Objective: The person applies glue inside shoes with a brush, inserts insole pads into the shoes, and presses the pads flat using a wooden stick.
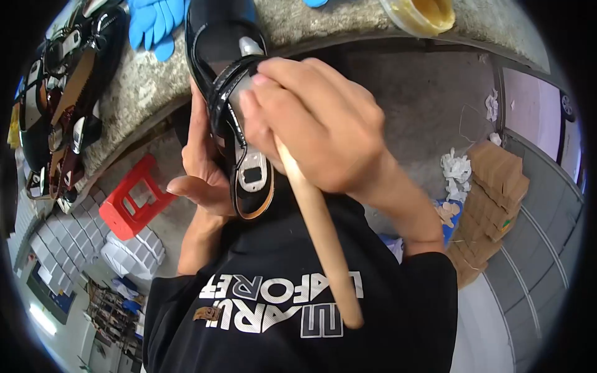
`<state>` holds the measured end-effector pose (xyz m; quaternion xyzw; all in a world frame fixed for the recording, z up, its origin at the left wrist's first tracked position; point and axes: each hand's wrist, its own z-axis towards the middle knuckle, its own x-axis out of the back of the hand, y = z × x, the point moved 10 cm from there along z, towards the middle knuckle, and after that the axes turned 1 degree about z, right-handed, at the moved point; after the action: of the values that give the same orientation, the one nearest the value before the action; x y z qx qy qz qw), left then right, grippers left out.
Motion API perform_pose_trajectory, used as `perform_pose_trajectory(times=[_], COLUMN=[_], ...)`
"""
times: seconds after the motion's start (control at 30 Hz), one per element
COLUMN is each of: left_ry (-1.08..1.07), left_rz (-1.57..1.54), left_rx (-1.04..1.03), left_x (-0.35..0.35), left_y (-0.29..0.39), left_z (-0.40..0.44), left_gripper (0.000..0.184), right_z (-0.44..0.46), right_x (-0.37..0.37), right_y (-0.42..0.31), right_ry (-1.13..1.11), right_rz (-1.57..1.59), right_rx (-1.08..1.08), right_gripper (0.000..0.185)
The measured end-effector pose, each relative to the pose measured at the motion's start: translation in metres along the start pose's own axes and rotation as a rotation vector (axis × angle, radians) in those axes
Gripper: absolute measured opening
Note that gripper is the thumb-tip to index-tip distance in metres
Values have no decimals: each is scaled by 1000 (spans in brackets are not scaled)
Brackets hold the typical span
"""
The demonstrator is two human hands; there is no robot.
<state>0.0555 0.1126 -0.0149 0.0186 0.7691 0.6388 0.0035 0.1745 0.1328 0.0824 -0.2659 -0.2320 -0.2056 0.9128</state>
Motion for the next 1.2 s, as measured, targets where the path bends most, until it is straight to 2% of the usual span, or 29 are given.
perform_pose_trajectory(times=[0.07,0.13,0.2,0.23,0.3,0.33,0.37,0.43,0.53,0.6,0.63,0.7,0.73,0.77,0.87,0.9,0.93,1.0,1.03,1.13,1.2], left_ry=[39,60,107,132,175,212,247,309,183,169,178,232,246,174,59,142,120,66,120,226,158], left_rz=[34,93,47,-19,-382,-316,-249,-357,-185,-205,-254,-142,-105,-490,-675,-560,-638,-796,-539,-200,-79], left_rx=[12,0,16,20,-53,-34,-12,-6,-10,1,13,26,29,23,-30,-11,-50,-123,-83,-22,-41], left_x=[3,8,10,10,29,30,31,41,41,34,29,34,35,31,19,21,19,16,24,34,31], left_y=[-2,-3,-5,-11,-37,-34,-31,-39,-36,-30,-26,-26,-27,-37,-34,-33,-31,-27,-32,-35,-28], left_z=[0,1,1,-1,-6,-7,-7,-9,-9,-8,-7,-9,-10,-10,-6,-5,-4,-4,-5,-7,-3], left_gripper=[137,138,137,138,134,133,131,130,129,129,128,127,127,126,126,126,126,125,125,124,126], right_z=[-6,-13,-17,-20,-21,-22,-27,-30,-30,-32,-25,-14,-9,-5,-4,-9,-15,-20,-21,-25,-25], right_x=[6,15,20,27,37,42,47,48,49,70,67,62,55,46,25,23,22,35,38,45,51], right_y=[1,-3,-9,-11,-19,-23,-28,-38,-44,-30,-34,-42,-35,-28,-10,-6,-2,-12,-16,-26,-33], right_ry=[-66,-57,-104,-42,16,45,-16,-131,-251,-24,-84,-195,-183,-171,-106,-63,-18,-77,-93,-121,-126], right_rz=[58,97,111,99,65,47,153,281,319,314,299,280,218,154,27,25,25,114,139,258,347], right_rx=[-198,-250,-311,-369,-316,-290,-339,-376,-359,-440,-365,-208,-263,-319,-486,-534,-581,-443,-407,-398,-415], right_gripper=[4,2,4,8,18,23,25,28,29,28,26,25,23,21,17,18,18,13,12,12,14])
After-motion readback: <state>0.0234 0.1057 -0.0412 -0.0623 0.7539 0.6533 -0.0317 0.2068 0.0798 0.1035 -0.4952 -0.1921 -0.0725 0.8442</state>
